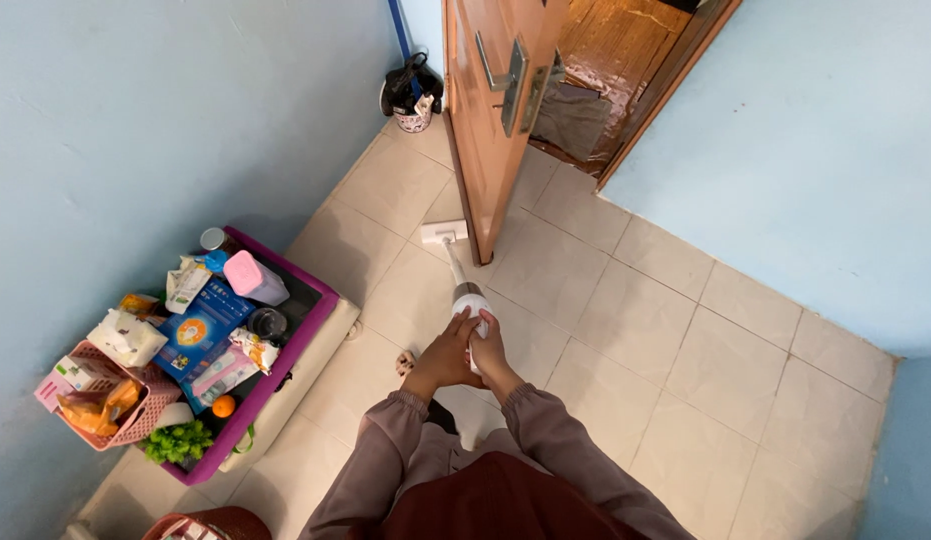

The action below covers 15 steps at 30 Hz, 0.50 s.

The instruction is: Vacuuming the tiled floor using a handheld vacuum cleaner.

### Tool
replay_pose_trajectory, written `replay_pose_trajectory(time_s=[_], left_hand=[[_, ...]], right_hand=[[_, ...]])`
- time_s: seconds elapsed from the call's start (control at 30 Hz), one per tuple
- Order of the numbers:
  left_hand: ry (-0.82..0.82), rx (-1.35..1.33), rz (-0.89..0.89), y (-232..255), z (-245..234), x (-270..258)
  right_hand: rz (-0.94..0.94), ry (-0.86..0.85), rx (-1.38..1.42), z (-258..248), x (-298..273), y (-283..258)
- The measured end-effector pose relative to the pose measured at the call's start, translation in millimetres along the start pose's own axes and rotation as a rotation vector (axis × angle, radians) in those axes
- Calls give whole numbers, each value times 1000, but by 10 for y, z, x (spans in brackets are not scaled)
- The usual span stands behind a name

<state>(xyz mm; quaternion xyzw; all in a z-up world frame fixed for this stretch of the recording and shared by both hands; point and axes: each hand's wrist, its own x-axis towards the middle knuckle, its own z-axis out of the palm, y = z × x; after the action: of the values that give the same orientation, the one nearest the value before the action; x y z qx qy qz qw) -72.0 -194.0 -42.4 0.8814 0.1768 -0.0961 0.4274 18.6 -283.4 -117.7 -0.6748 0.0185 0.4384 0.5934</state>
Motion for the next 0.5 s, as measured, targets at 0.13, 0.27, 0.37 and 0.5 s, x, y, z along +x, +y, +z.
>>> replay_pose_trajectory(time_s=[0.13,0.27,0.37,0.5], left_hand=[[7,26,2,-224,-309,360],[8,52,14,-509,-725,804],[-14,84,8,-747,-1131,1201],[10,102,39,-1058,-1665,1756]], right_hand=[[40,14,-7,263,327,-322],[2,-33,21,535,864,-524],[11,-24,4,826,1245,-907],[13,12,26,1185,1812,-1334]])
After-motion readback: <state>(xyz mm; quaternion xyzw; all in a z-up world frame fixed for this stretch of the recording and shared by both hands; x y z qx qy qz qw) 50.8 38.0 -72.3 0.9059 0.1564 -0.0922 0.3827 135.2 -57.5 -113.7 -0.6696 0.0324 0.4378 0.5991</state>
